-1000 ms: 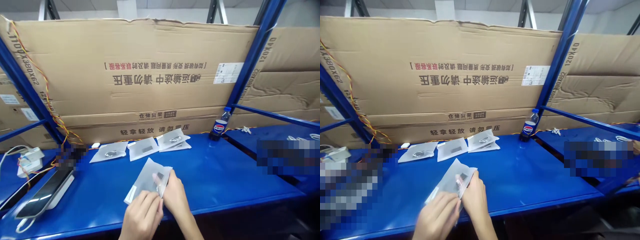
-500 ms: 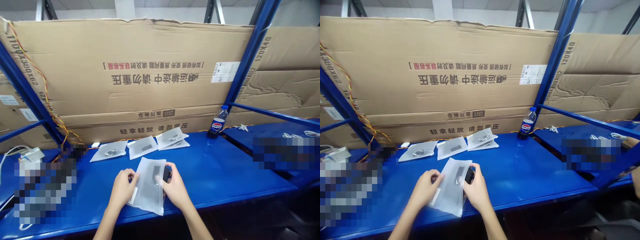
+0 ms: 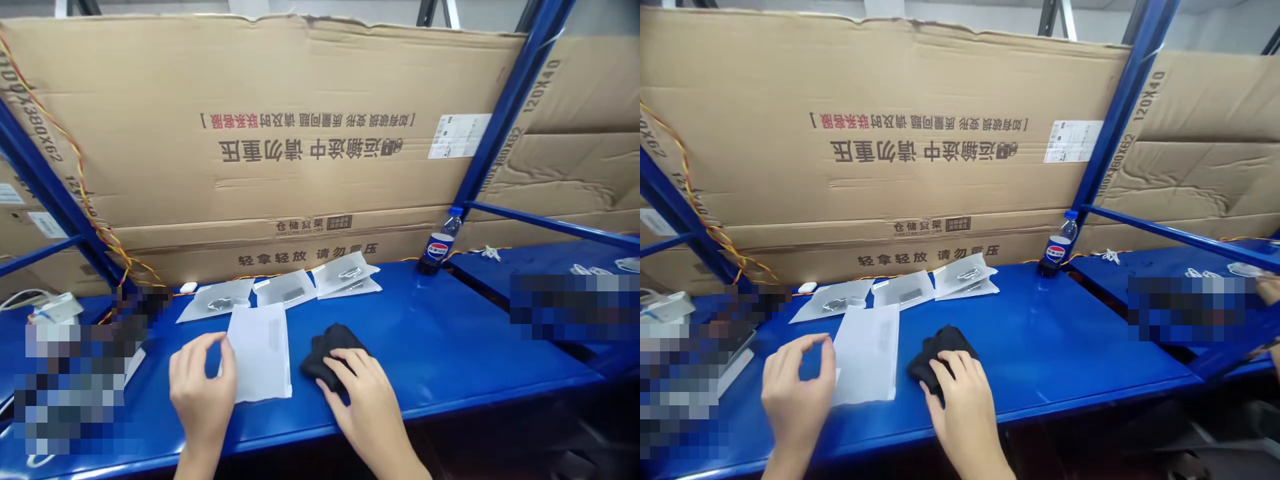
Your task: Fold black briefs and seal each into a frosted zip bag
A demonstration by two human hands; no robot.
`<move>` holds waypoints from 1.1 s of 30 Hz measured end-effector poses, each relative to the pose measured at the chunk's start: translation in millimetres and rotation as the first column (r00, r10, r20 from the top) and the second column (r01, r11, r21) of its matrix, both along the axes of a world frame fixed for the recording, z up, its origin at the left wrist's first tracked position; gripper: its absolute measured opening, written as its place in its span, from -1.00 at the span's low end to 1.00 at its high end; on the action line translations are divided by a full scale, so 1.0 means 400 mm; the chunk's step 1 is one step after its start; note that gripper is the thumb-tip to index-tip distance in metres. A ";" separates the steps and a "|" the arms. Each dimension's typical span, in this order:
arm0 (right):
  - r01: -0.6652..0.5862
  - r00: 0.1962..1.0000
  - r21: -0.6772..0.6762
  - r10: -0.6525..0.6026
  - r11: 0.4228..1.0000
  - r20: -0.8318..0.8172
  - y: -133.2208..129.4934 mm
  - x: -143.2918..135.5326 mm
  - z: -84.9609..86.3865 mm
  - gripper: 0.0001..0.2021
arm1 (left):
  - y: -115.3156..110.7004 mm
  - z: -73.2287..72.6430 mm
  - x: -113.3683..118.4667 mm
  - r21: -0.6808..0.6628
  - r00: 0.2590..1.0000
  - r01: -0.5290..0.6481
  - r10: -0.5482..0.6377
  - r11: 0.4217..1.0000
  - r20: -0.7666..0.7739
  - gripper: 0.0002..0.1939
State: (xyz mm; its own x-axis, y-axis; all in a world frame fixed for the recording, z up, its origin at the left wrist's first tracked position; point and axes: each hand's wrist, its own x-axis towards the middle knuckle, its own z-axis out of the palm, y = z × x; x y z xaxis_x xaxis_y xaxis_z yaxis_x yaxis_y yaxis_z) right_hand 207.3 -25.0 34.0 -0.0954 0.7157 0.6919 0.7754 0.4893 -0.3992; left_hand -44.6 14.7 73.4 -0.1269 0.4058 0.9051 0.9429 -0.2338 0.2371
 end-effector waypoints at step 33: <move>0.308 0.870 -0.344 -0.408 0.887 -0.276 0.150 0.260 -0.048 -0.53 | 0.037 -0.071 -0.001 -0.634 0.959 0.221 -0.282 0.741 0.004 -0.57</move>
